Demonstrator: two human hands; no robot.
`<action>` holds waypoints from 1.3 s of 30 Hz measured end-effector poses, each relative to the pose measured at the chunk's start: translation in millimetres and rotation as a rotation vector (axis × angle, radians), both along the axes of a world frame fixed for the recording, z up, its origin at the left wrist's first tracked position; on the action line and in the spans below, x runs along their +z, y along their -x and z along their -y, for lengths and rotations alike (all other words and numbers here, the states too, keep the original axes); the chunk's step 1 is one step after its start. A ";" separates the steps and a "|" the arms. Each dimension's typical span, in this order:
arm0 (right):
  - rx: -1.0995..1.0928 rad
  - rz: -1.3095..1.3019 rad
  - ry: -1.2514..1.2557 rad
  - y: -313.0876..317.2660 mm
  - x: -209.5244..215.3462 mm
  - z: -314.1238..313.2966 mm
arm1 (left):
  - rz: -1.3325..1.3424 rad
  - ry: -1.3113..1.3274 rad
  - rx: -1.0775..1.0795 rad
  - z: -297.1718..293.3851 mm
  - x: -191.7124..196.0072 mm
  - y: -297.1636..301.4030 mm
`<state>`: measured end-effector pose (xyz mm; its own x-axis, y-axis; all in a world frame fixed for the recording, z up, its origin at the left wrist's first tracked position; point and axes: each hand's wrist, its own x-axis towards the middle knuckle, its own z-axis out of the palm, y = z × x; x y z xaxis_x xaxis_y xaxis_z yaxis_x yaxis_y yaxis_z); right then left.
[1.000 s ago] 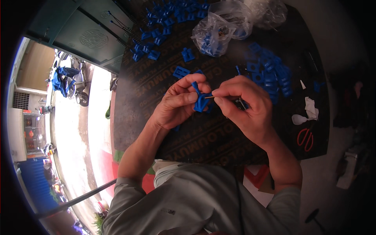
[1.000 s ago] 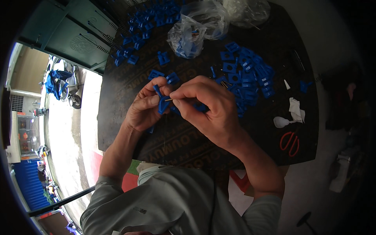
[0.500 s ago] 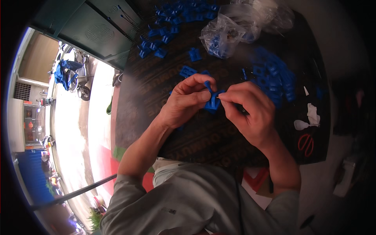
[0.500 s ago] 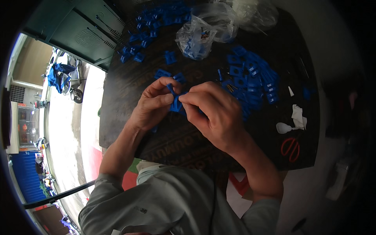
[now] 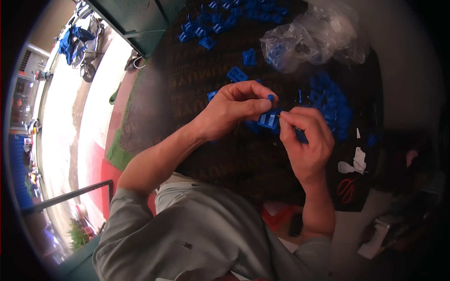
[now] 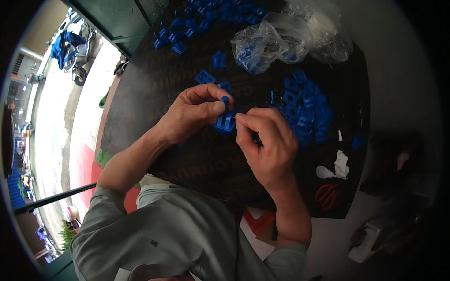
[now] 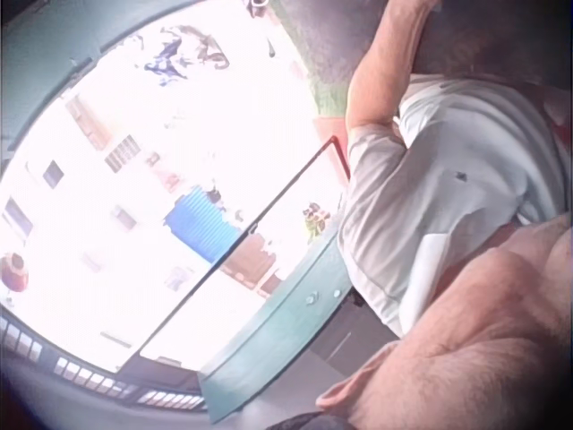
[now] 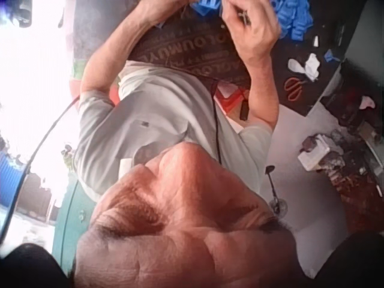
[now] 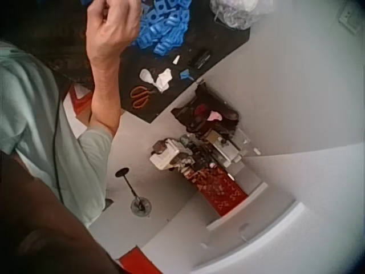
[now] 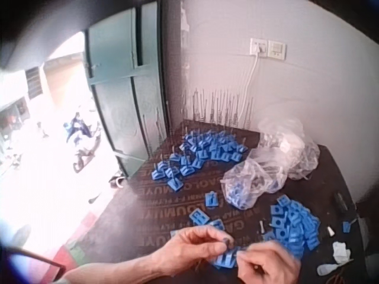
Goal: The person assembles plastic components by inserting metal pins into plastic pieces and fastening the parts together using a screwdriver.
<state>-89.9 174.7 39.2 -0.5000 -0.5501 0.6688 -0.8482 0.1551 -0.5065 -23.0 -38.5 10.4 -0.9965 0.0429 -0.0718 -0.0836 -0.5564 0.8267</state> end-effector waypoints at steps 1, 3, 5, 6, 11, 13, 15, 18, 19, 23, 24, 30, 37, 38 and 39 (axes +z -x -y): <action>-0.027 -0.039 -0.001 -1.0 -0.8 1.6 | -0.008 0.044 0.006 1.4 -1.1 0.2; -0.030 -0.094 -0.023 -4.8 -3.3 3.7 | -0.017 0.075 0.027 2.5 -3.7 -0.4; -0.040 -0.150 -0.037 -7.2 -3.1 4.9 | -0.065 0.119 0.030 1.6 -4.2 0.6; -0.060 -0.194 -0.051 -8.1 -2.6 5.3 | -0.067 0.109 0.041 1.0 -4.1 0.3; -0.107 -0.249 -0.064 -10.4 -8.0 7.1 | -0.124 0.122 0.060 -2.5 -5.1 0.7; -0.124 -0.201 -0.038 -10.8 -11.2 8.1 | -0.145 0.128 0.081 -5.2 -5.6 -0.2; -0.097 -0.019 -0.026 -14.4 -10.8 8.7 | -0.165 0.139 0.101 -7.5 -7.2 -1.0; -0.011 0.463 0.076 -14.4 -16.4 7.6 | -0.191 0.125 0.123 -8.8 -9.4 -1.4; 0.049 0.761 0.163 -13.4 -19.1 6.9 | -0.168 0.177 0.138 -8.0 -9.4 -0.6; 0.089 0.727 0.106 -9.8 -20.7 4.1 | -0.130 0.239 0.142 -5.2 -9.0 1.1; 0.091 0.723 0.104 -9.6 -18.0 6.0 | -0.133 0.238 0.144 -4.7 -9.1 1.5; 0.077 0.498 0.006 -11.8 -16.5 11.9 | -0.115 0.179 0.114 -5.6 -13.2 2.4; 0.002 0.286 -0.010 -9.7 -20.2 13.0 | -0.136 0.115 0.076 -8.1 -13.5 4.6; -0.015 0.249 0.008 -9.4 -20.5 13.3 | -0.149 0.105 0.071 -8.4 -13.2 4.9; -0.033 0.212 0.025 -9.2 -21.0 13.4 | -0.147 0.103 0.069 -8.7 -13.2 4.9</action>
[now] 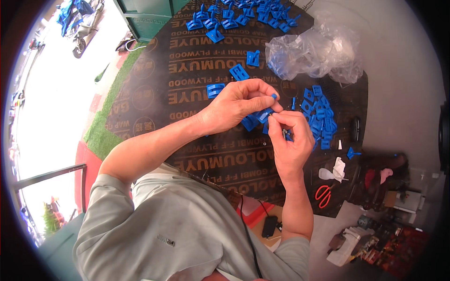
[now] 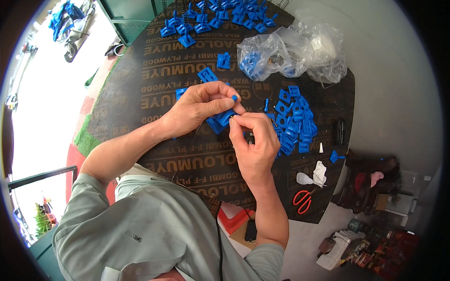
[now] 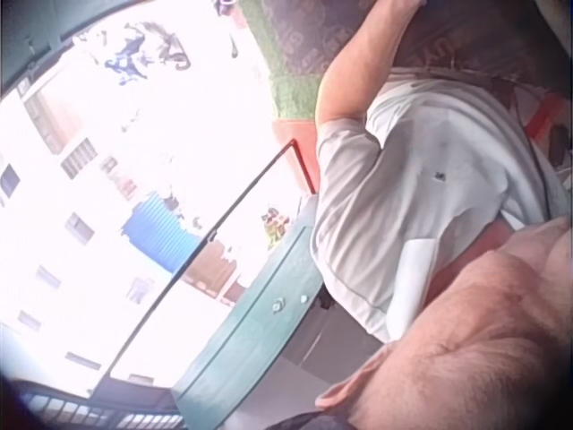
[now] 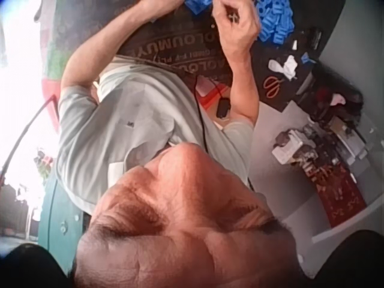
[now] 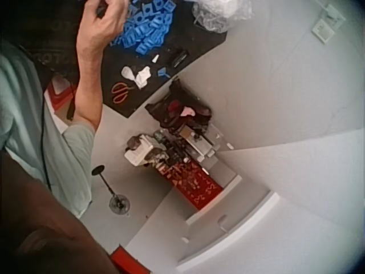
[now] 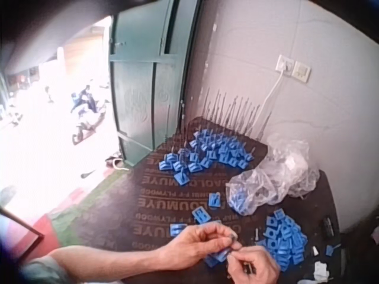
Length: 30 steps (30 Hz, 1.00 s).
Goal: The person assembles plastic components by inserting metal pins into plastic pieces and fastening the parts together using a screwdriver.
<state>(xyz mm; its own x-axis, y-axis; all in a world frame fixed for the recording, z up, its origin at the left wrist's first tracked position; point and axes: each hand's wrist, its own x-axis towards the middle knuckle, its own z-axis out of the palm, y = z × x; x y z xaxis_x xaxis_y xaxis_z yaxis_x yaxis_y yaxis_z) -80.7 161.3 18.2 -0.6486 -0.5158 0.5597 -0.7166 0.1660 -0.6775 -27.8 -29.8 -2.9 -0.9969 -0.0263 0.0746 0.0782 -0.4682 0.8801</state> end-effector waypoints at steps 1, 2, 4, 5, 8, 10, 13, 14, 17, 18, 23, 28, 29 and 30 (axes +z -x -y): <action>-0.001 0.001 -0.001 0.2 -1.0 -0.1 | -0.010 -0.029 -0.012 -0.3 0.0 0.1; -0.018 0.015 0.018 0.4 -2.3 -0.4 | -0.021 -0.058 -0.025 -0.7 0.2 0.1; -0.038 0.030 0.037 0.3 -3.2 -0.6 | -0.031 -0.048 -0.032 -0.8 1.2 -0.5; -0.038 0.045 0.052 0.1 -2.9 -0.6 | -0.044 -0.036 -0.037 -0.8 2.0 -0.7; -0.030 0.121 0.080 -0.2 -3.1 -3.1 | -0.089 0.058 -0.010 -2.6 5.1 -2.6; -0.021 0.182 0.093 -0.6 -3.0 -4.7 | -0.100 0.083 -0.014 -3.8 2.0 -3.0; 0.005 0.354 0.148 -1.2 -2.5 -6.6 | -0.115 0.111 -0.019 -5.4 1.2 -3.6; 0.012 0.381 0.150 -1.3 -2.5 -7.2 | -0.117 0.114 -0.020 -5.9 1.4 -3.6; 0.035 0.508 0.167 -1.8 -1.2 -8.6 | -0.127 0.089 -0.020 -7.1 0.7 -4.1; 0.053 0.608 0.181 -1.8 -0.1 -9.1 | -0.126 0.089 -0.020 -7.5 1.3 -4.5; 0.065 0.696 0.183 -1.7 2.9 -7.5 | -0.122 0.152 0.012 -4.2 4.6 -4.2; 0.029 0.465 0.114 -1.5 -4.6 -5.4 | -0.117 0.165 -0.015 0.2 3.9 -7.8; -0.004 0.432 0.096 -0.8 -6.7 -6.5 | -0.107 0.126 -0.032 0.5 3.4 -7.4; -0.037 0.399 0.080 0.2 -8.6 -8.6 | -0.101 0.147 -0.026 -1.0 4.3 -6.4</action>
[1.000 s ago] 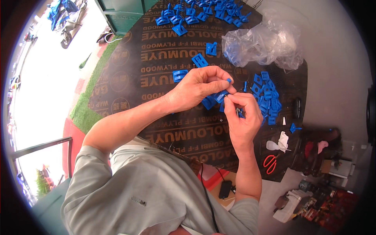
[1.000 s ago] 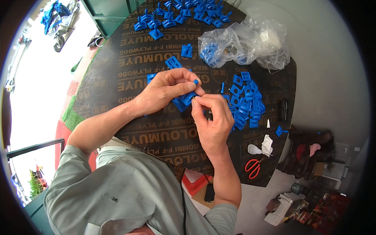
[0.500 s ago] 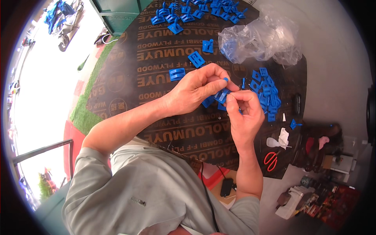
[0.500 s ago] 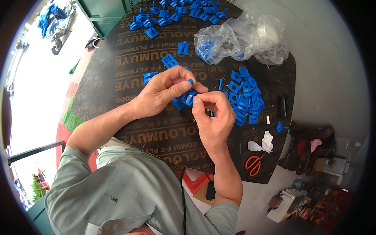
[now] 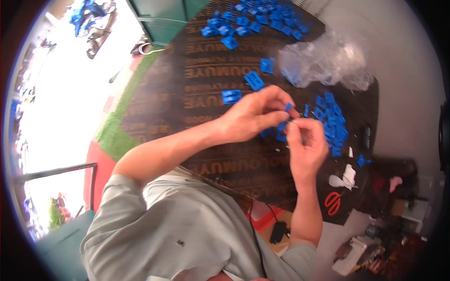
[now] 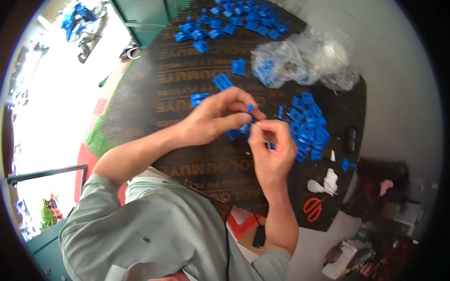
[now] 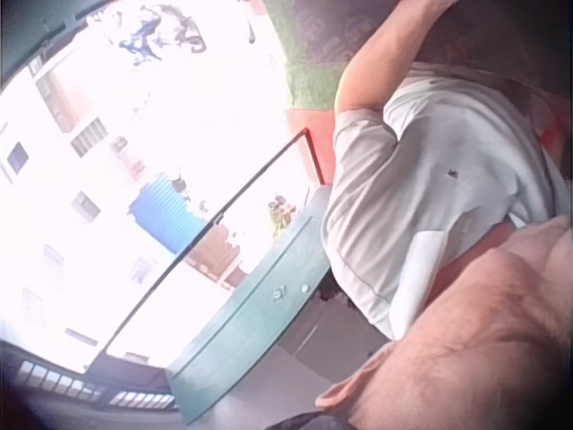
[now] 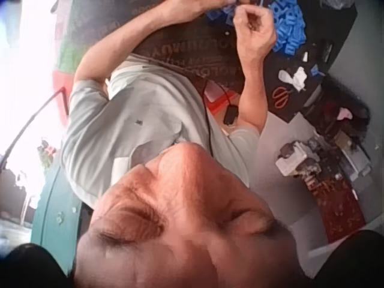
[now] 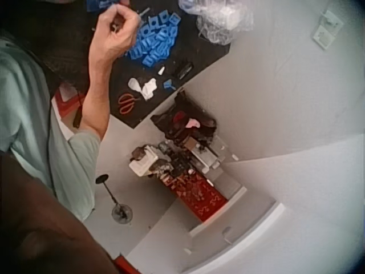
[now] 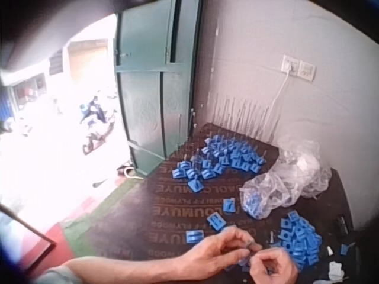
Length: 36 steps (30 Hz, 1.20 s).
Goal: The person assembles plastic components by inserting metal pins into plastic pieces and fastening the parts together using a screwdriver.
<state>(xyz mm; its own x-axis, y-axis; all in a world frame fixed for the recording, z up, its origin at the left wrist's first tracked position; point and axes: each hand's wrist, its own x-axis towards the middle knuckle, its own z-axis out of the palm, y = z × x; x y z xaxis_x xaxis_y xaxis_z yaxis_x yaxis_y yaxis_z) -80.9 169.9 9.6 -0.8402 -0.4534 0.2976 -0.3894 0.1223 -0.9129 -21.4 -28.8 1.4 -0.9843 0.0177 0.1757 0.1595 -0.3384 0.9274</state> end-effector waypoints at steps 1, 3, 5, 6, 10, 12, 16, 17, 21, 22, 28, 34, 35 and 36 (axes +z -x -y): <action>-0.030 0.031 -0.021 0.1 0.9 -2.6 | 0.001 0.023 0.005 -2.1 2.0 1.6; -0.017 0.083 -0.008 -0.1 1.3 -5.0 | 0.001 0.037 0.007 -3.0 -0.6 2.4; 0.007 0.146 0.017 1.9 3.1 -4.4 | -0.024 0.018 0.020 -7.5 -3.6 5.2; 0.057 0.235 0.067 2.8 1.4 -1.1 | -0.022 0.033 0.028 -3.8 -6.7 1.2; 0.150 0.463 0.155 8.0 -0.9 4.2 | -0.033 0.263 0.163 -4.9 -1.9 -3.2; 0.168 0.472 0.167 11.3 -4.2 4.6 | -0.002 0.426 0.216 -4.2 3.3 -7.3; 0.179 0.572 0.190 11.2 0.4 1.8 | -0.052 0.567 0.223 -9.2 7.1 -6.8; 0.214 0.622 0.214 11.5 0.0 2.7 | -0.028 0.562 0.232 -8.8 6.9 -7.1; 0.176 0.569 0.245 12.8 -4.1 3.4 | -0.093 0.536 0.290 -8.7 8.0 -6.3; 0.168 0.563 0.251 12.4 -3.9 3.0 | -0.101 0.538 0.282 -8.2 6.4 -5.5; 0.100 0.415 0.253 8.1 -3.6 3.5 | -0.171 0.619 0.335 -2.4 7.1 -3.5; 0.087 0.333 0.194 7.3 -0.6 2.4 | -0.053 0.492 0.259 -2.1 2.2 -0.6; 0.076 0.332 0.200 7.4 -0.7 1.9 | 0.002 0.440 0.225 -1.7 2.2 0.1; 0.080 0.333 0.188 7.7 -1.1 1.9 | -0.001 0.445 0.214 -1.4 2.3 0.4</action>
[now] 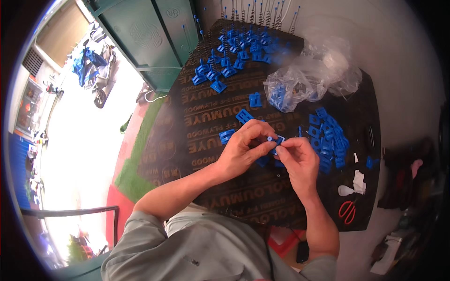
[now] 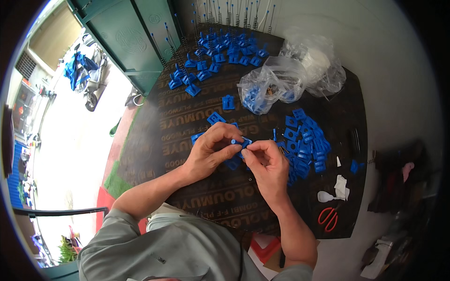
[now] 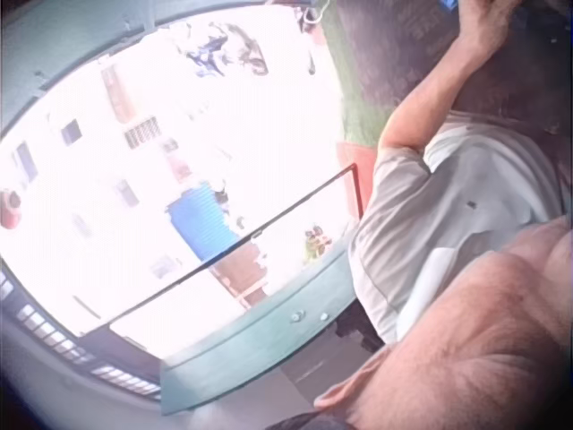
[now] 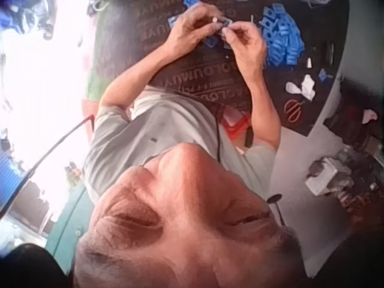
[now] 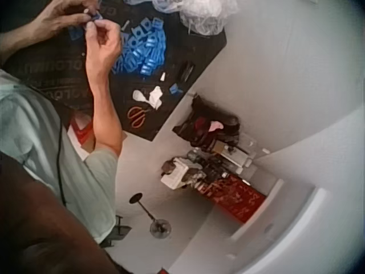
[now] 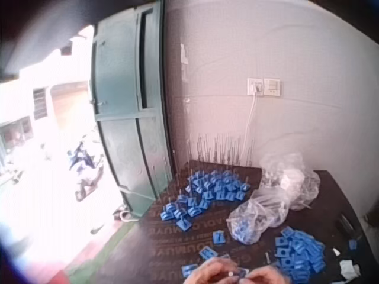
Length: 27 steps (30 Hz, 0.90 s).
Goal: The person assembles plastic components by inserting metal pins into plastic pieces and fastening the parts together using a screwdriver.
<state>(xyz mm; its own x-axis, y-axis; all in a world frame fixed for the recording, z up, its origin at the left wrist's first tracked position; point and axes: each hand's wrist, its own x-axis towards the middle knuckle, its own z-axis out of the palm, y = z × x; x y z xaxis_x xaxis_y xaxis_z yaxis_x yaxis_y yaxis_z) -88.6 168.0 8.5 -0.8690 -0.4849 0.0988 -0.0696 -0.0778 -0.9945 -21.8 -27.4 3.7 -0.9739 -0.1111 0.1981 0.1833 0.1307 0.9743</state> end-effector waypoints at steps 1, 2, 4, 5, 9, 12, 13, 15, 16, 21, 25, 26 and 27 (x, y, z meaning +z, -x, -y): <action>0.007 0.000 -0.011 0.1 -0.1 0.6 | -0.017 -0.014 0.003 0.7 0.4 -0.3; -0.003 0.002 -0.006 0.0 0.9 0.9 | -0.033 -0.029 0.005 0.6 0.8 -0.5; 0.024 0.003 -0.041 -0.9 4.2 0.6 | -0.040 -0.025 0.008 -1.5 1.3 -1.6; 0.014 0.005 -0.038 -1.3 4.1 0.4 | -0.036 -0.060 0.016 -1.5 -1.9 -1.4; 0.015 0.013 -0.024 -1.0 1.8 -0.2 | -0.038 -0.087 0.034 -4.5 -1.9 -1.1; -0.001 0.005 -0.010 0.4 2.7 -0.4 | -0.009 -0.185 -0.003 -3.1 -4.5 0.4; 0.000 -0.011 -0.005 -0.2 3.1 -0.5 | -0.016 -0.239 -0.016 -2.1 -6.2 1.0; -0.015 -0.025 -0.003 -1.5 5.9 0.0 | -0.049 -0.308 -0.034 -1.0 -8.5 0.5; -0.017 -0.056 0.001 0.1 7.1 0.6 | -0.084 -0.304 -0.029 -1.7 -8.1 1.5; -0.044 -0.092 0.007 0.4 9.3 0.1 | -0.110 -0.237 -0.018 -4.4 -2.4 1.6; -0.059 -0.105 0.021 -0.8 8.6 -0.2 | -0.088 -0.223 -0.012 -7.4 3.4 -1.2; -0.061 -0.119 0.022 -0.9 8.1 -0.2 | -0.085 -0.222 -0.013 -7.1 2.8 -1.4; -0.063 -0.133 0.022 -1.0 7.7 -0.2 | -0.095 -0.174 -0.009 -6.7 2.1 -1.6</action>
<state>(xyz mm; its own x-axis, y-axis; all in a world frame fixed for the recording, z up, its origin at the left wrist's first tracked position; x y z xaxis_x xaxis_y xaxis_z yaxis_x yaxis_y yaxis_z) -87.6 168.2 16.2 -0.8762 -0.4263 0.2249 -0.2057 -0.0913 -0.9744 -20.2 -20.7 5.8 -0.9530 -0.1428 0.2673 0.2755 -0.0407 0.9604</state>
